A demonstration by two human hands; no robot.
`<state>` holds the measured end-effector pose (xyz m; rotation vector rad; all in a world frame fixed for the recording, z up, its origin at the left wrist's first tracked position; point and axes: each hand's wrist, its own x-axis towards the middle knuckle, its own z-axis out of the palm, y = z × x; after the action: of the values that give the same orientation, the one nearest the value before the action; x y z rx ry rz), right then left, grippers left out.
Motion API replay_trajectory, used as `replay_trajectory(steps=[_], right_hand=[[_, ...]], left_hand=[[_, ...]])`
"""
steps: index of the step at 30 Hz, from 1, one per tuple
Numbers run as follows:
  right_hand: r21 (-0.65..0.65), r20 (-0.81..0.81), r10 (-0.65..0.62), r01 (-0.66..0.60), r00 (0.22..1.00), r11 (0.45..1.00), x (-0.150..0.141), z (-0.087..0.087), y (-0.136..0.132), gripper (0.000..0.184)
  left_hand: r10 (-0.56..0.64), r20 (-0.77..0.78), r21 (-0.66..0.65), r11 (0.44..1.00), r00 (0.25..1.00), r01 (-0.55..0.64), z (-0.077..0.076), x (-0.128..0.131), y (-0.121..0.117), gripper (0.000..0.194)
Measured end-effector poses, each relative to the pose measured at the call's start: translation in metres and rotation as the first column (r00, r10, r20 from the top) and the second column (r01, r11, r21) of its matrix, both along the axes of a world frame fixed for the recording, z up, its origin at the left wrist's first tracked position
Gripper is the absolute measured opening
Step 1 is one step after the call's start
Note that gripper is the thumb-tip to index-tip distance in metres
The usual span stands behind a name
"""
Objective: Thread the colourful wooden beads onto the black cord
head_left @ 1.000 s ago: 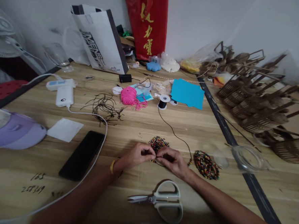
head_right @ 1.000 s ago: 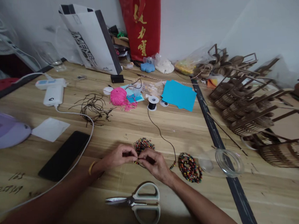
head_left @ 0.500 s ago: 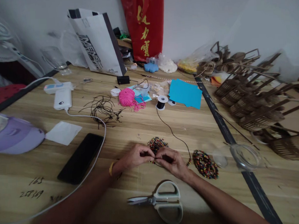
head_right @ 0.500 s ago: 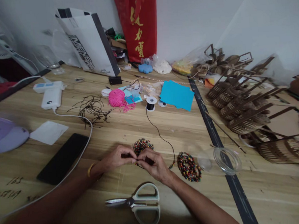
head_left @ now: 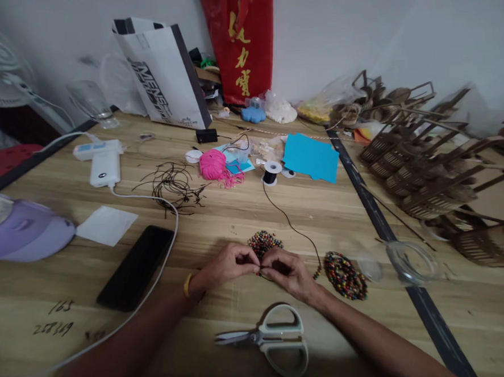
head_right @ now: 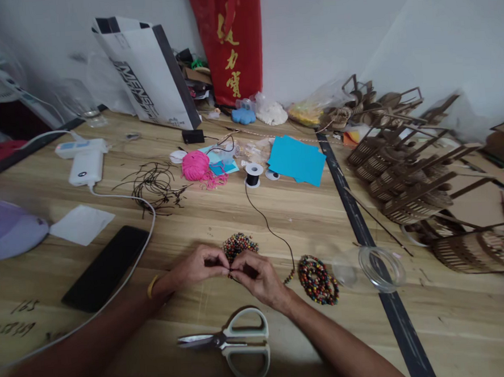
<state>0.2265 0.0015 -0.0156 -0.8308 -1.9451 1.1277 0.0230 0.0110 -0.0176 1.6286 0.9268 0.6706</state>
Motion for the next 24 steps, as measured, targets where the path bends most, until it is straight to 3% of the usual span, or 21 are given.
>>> replay_trajectory(steps=[24], right_hand=[[0.074, 0.035, 0.039, -0.041, 0.999, 0.996, 0.0001, 0.0044, -0.0002, 0.016]], left_hand=[[0.015, 0.025, -0.056, 0.998, 1.000, -0.014, 0.0025, 0.0010, -0.0006, 0.013]])
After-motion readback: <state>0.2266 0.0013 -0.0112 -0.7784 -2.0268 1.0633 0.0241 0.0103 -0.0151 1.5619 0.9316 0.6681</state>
